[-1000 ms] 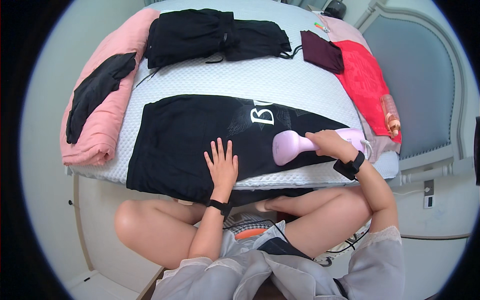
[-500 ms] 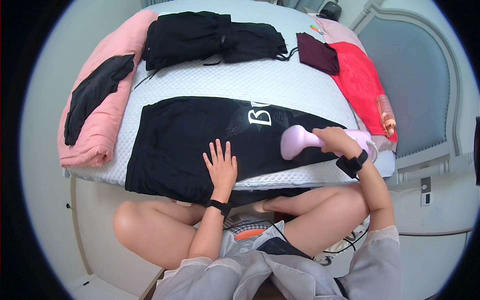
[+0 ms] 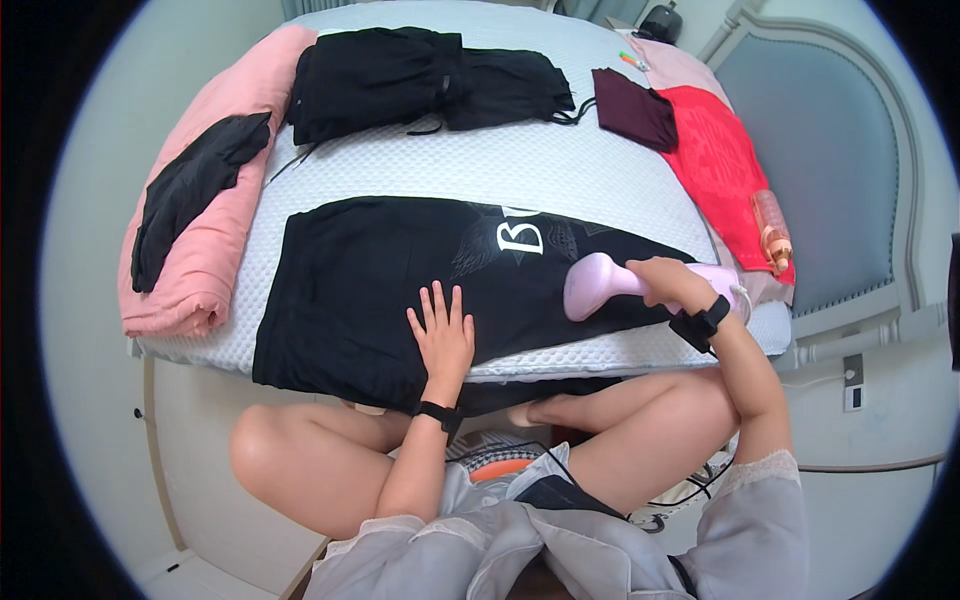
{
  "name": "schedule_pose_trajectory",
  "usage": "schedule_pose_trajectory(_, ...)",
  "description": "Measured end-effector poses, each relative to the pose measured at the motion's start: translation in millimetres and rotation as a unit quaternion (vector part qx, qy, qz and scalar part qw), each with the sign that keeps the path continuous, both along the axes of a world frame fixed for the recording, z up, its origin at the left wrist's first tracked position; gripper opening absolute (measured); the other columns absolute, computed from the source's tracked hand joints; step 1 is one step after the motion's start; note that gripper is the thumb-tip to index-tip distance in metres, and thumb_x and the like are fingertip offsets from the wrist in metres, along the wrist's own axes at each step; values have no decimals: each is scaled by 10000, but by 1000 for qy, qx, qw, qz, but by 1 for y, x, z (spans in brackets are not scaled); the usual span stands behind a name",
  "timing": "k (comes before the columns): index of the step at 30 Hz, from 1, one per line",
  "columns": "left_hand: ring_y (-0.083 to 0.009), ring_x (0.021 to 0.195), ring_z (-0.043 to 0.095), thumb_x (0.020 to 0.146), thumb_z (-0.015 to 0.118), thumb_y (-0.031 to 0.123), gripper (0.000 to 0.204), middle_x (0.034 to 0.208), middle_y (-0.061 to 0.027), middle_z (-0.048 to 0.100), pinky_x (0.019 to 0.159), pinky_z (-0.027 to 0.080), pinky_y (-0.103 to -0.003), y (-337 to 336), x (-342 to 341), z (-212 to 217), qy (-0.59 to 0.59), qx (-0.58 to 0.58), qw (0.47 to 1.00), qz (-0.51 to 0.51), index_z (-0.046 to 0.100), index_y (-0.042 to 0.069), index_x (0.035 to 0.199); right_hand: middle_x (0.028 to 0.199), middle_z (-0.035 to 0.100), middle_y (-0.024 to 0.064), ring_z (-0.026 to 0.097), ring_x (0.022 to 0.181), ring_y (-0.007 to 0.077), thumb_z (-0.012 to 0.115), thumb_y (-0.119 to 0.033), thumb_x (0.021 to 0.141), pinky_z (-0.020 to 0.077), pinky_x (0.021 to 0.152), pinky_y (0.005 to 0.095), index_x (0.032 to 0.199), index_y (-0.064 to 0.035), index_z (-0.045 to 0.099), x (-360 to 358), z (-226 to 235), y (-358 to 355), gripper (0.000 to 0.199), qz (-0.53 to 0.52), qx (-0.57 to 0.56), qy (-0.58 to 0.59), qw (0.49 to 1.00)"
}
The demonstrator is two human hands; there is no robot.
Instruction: Steaming a pair of black trousers on a bed using a handheld garment steamer.
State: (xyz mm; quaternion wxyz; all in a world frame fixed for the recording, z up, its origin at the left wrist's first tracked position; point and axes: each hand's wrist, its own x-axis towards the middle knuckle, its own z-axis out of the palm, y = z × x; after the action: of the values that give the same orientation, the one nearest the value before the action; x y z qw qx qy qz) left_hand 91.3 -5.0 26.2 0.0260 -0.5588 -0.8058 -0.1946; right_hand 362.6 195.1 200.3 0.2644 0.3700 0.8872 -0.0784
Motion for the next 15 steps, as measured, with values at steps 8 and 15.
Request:
schedule_pose_trajectory(8, -311, 1392, 185, 929, 450, 301, 499, 1495, -127, 248, 1096, 127, -541, 2, 3, -1, -5, 6, 1000, 3, 382, 148, 1400, 776, 657, 156, 651, 747, 335, 696, -67, 639, 511, 634, 421, 919, -67, 562, -11, 9, 1, 311, 8, 1, 3, 1000)
schedule_pose_trajectory(15, -311, 1395, 177, 940, 427, 302, 496, 1498, -127, 240, 1100, 120, -532, 2, 0, 1, -17, -9, 1000, 0, 373, 132, 1402, 851, 642, 155, 620, 838, 349, 699, -72, 659, 486, 706, 435, 954, -62, 526, -62, -1, -2, 343, 51, -25, 73, 996)
